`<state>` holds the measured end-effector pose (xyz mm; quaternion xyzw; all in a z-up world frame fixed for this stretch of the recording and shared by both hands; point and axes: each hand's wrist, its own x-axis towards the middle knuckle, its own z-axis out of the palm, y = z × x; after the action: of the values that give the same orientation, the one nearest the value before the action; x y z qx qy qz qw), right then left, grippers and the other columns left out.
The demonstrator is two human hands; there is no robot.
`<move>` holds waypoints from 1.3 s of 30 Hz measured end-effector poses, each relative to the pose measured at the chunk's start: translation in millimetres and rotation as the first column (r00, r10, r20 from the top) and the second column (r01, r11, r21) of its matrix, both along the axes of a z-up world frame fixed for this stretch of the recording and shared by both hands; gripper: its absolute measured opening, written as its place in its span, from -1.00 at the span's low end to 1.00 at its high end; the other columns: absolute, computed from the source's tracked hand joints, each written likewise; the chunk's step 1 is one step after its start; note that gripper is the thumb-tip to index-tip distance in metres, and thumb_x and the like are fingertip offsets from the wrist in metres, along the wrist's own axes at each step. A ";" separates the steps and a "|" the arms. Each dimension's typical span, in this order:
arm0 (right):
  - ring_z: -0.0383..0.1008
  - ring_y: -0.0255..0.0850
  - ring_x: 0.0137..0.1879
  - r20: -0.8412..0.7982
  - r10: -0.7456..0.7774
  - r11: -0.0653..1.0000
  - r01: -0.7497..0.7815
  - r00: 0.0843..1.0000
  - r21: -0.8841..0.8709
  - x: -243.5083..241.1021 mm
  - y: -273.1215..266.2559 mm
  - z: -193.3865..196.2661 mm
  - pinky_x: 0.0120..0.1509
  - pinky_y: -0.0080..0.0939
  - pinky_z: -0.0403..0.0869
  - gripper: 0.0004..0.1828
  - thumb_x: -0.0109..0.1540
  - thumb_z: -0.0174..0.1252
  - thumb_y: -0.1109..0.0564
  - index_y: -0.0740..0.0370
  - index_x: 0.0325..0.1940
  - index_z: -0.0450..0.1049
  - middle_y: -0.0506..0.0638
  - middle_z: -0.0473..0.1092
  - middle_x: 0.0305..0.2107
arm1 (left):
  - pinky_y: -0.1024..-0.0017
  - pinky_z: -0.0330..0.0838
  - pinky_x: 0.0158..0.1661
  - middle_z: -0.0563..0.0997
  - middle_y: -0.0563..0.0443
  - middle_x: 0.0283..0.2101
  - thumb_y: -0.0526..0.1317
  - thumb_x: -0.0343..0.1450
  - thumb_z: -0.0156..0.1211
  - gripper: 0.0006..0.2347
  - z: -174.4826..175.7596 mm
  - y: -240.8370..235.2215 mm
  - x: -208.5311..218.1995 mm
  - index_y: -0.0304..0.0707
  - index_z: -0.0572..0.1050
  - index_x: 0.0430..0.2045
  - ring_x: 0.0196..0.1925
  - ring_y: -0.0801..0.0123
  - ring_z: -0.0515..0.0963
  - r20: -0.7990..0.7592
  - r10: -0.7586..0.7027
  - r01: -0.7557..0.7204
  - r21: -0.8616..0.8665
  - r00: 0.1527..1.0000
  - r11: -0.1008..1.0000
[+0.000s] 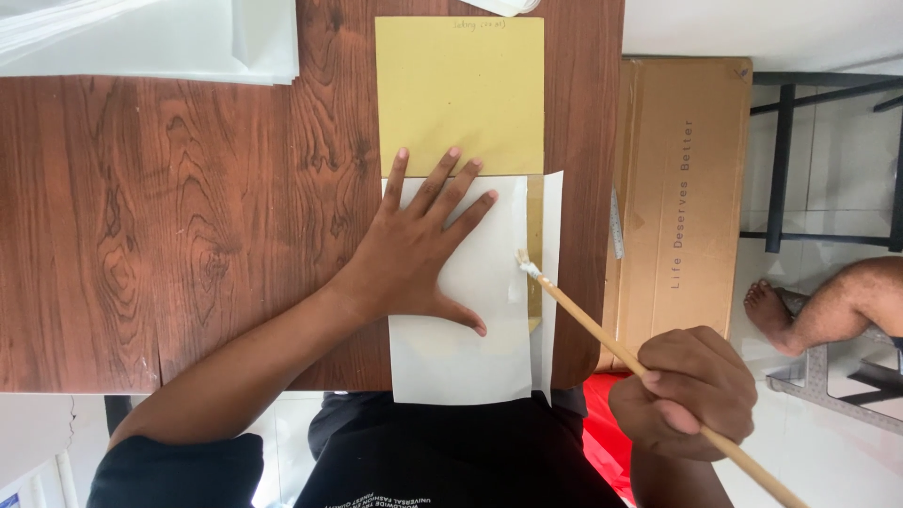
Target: The person is manually assembling paper bags by folding white paper sheets around a yellow template and applying glue with a wooden stick.
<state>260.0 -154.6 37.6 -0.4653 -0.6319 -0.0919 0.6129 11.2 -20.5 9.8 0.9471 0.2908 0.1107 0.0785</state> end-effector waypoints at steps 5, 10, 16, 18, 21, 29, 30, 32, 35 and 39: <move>0.01 -0.18 -0.76 -0.037 -0.021 1.000 0.020 0.999 -0.011 6.0 -3.6 8.6 -0.60 -0.15 -0.01 -0.46 0.51 -0.29 -0.06 0.21 -0.53 0.01 0.06 0.05 -0.85 | -0.48 -0.41 0.36 -0.03 -0.39 0.55 0.79 -0.07 -0.11 0.35 -1.7 -12.3 7.0 -0.35 0.04 0.48 0.59 -0.25 -0.16 -0.080 0.036 -0.040 -0.049 0.996 0.998; 0.02 -0.19 -0.73 -0.097 -0.020 0.999 0.024 0.995 0.048 4.0 2.7 -1.7 -0.60 -0.13 0.00 -0.42 0.51 -0.20 -0.18 0.21 -0.49 0.12 0.07 0.11 -0.81 | -0.50 -0.44 0.35 -0.10 -0.40 0.56 0.78 -0.08 0.00 0.38 -2.6 -14.8 8.8 -0.36 -0.02 0.49 0.59 -0.27 -0.20 -0.090 0.042 -0.050 -0.078 0.995 0.996; -0.06 -0.22 -0.76 0.002 0.078 0.997 -0.078 0.997 0.026 0.8 1.0 11.0 -0.58 -0.15 -0.13 -0.52 0.47 -0.25 0.01 0.19 -0.54 0.02 0.01 0.01 -0.87 | -0.45 -0.45 0.36 -0.12 -0.37 0.56 0.78 -0.08 0.02 0.37 -2.7 -15.5 8.6 -0.33 -0.04 0.50 0.60 -0.24 -0.22 -0.102 0.052 -0.061 -0.089 0.993 0.994; 0.01 -0.18 -0.78 -0.088 -0.005 0.999 0.008 0.996 0.033 -5.2 1.1 15.9 -0.59 -0.14 -0.06 -0.39 0.49 -0.27 -0.08 0.16 -0.62 -0.07 0.04 0.01 -0.89 | -0.45 -0.45 0.37 -0.11 -0.38 0.56 0.77 -0.06 0.00 0.36 -1.8 -14.8 8.8 -0.35 -0.04 0.50 0.60 -0.24 -0.21 -0.101 0.052 -0.061 -0.086 0.994 0.994; 0.04 -0.19 -0.78 -0.071 -0.026 0.998 0.030 0.997 0.050 5.0 -4.4 8.8 -0.64 -0.15 0.01 -0.48 0.52 -0.27 -0.07 0.21 -0.49 0.01 0.05 0.03 -0.87 | -0.44 -0.48 0.37 -0.13 -0.36 0.57 0.77 -0.06 -0.01 0.35 -4.2 -15.0 9.0 -0.32 -0.04 0.51 0.60 -0.24 -0.24 -0.100 0.053 -0.064 -0.102 0.994 0.993; 0.02 -0.22 -0.79 -0.016 0.150 0.986 -0.150 0.989 -0.071 2.0 -4.9 21.0 -0.61 -0.18 -0.06 -0.44 0.47 -0.28 -0.06 0.16 -0.60 0.00 -0.01 0.02 -0.87 | -0.43 -0.45 0.37 -0.12 -0.35 0.57 0.77 -0.06 0.01 0.36 -3.0 -16.5 8.2 -0.32 -0.04 0.50 0.60 -0.22 -0.21 -0.093 0.062 -0.071 -0.103 0.994 0.992; 0.03 -0.21 -0.80 -0.070 0.131 0.989 -0.135 0.989 -0.057 3.9 -7.2 20.3 -0.61 -0.18 -0.01 -0.46 0.49 -0.28 -0.08 0.15 -0.55 -0.01 -0.01 0.00 -0.87 | -0.44 -0.42 0.37 -0.11 -0.35 0.57 0.77 -0.06 0.01 0.36 -2.2 -14.9 8.5 -0.33 -0.03 0.50 0.60 -0.23 -0.19 -0.094 0.059 -0.068 -0.089 0.994 0.994; 0.08 -0.19 -0.79 -0.128 0.042 0.999 -0.039 0.991 0.023 -11.4 -0.1 23.8 -0.60 -0.17 0.00 -0.49 0.50 -0.23 -0.11 0.15 -0.47 0.02 0.01 0.04 -0.86 | -0.43 -0.44 0.38 -0.12 -0.34 0.57 0.77 -0.06 0.02 0.36 -3.2 -15.2 8.3 -0.32 -0.05 0.50 0.60 -0.22 -0.21 -0.102 0.059 -0.068 -0.095 0.993 0.993; 0.09 -0.18 -0.77 -0.177 -0.066 0.991 0.085 0.982 0.106 -19.6 6.0 15.7 -0.59 -0.16 0.00 -0.48 0.50 -0.16 -0.16 0.15 -0.44 0.06 0.04 0.09 -0.85 | -0.42 -0.46 0.38 -0.13 -0.35 0.57 0.76 -0.06 0.04 0.36 -2.5 -15.9 8.6 -0.31 -0.05 0.50 0.60 -0.22 -0.23 -0.101 0.055 -0.066 -0.108 0.993 0.992; 0.19 -0.18 -0.77 0.025 0.158 0.981 -0.154 0.987 -0.117 1.4 -8.7 19.4 -0.60 -0.20 0.01 -0.41 0.46 -0.29 -0.10 0.15 -0.64 0.04 0.02 0.15 -0.86 | -0.42 -0.47 0.38 -0.12 -0.36 0.57 0.76 -0.05 -0.02 0.34 -3.3 -14.9 8.7 -0.31 -0.03 0.51 0.60 -0.24 -0.22 -0.101 0.055 -0.066 -0.105 0.993 0.992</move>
<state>261.4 -163.3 57.0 -0.4472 -0.6811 -0.0154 0.5796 19.9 -35.4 6.5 0.9365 0.3286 0.0506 0.1118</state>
